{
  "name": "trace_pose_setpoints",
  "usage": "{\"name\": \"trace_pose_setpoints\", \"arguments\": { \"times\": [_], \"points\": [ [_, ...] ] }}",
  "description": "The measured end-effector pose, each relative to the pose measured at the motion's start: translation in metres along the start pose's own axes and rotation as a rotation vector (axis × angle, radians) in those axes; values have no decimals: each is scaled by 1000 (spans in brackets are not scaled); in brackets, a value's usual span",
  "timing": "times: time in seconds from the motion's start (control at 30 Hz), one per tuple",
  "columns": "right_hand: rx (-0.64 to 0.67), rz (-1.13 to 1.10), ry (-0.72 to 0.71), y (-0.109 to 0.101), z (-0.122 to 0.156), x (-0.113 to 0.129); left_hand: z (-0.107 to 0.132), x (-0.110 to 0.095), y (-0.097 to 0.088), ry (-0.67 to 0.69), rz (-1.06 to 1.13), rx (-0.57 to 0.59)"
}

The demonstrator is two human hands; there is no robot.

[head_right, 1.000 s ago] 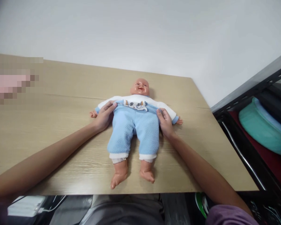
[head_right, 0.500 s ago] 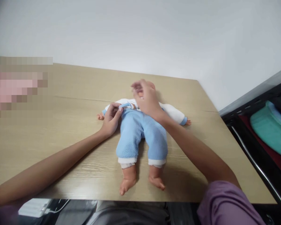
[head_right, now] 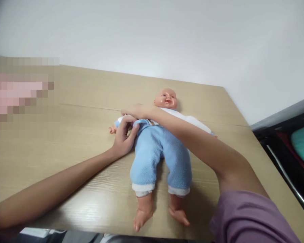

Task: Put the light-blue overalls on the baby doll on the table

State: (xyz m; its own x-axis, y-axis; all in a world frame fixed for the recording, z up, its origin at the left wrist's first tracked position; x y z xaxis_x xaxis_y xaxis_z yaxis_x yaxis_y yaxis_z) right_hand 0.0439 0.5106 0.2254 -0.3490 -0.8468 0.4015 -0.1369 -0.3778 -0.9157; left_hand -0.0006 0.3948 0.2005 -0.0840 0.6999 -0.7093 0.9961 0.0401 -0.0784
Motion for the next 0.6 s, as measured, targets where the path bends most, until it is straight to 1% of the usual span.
{"name": "trace_pose_setpoints", "arguments": {
  "times": [0.07,0.2,0.27,0.37,0.43,0.47,0.6],
  "points": [
    [-35,-42,17,-8,15,0,0,-5,1,46,-12,23],
    [-254,-270,77,-37,54,0,4,-17,1,176,-92,39],
    [-330,-374,101,-45,72,-1,8,-20,-2,222,-187,4],
    [-387,-400,76,-49,91,-1,14,-20,-9,264,-283,-80],
    [-411,-334,48,-48,98,1,17,-19,-12,271,-282,-112],
    [-414,-265,37,-47,100,2,17,-17,-12,267,-267,-108],
    [-383,104,19,-40,99,16,19,-13,-6,232,-148,-45]
  ]
}}
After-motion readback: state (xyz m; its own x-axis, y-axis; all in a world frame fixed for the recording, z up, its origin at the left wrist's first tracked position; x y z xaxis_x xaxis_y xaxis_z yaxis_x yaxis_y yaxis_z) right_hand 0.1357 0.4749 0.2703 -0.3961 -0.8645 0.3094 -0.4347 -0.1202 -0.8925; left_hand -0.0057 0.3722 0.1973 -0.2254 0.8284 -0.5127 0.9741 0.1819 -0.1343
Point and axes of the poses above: each hand's wrist, its own z-axis away from the middle knuckle, its own y-axis out of the palm, x = y × z, the point moved 7 cm from there along -z, towards the middle knuckle, and after that the axes turned 7 degrees about z, right-handed, at the moved point
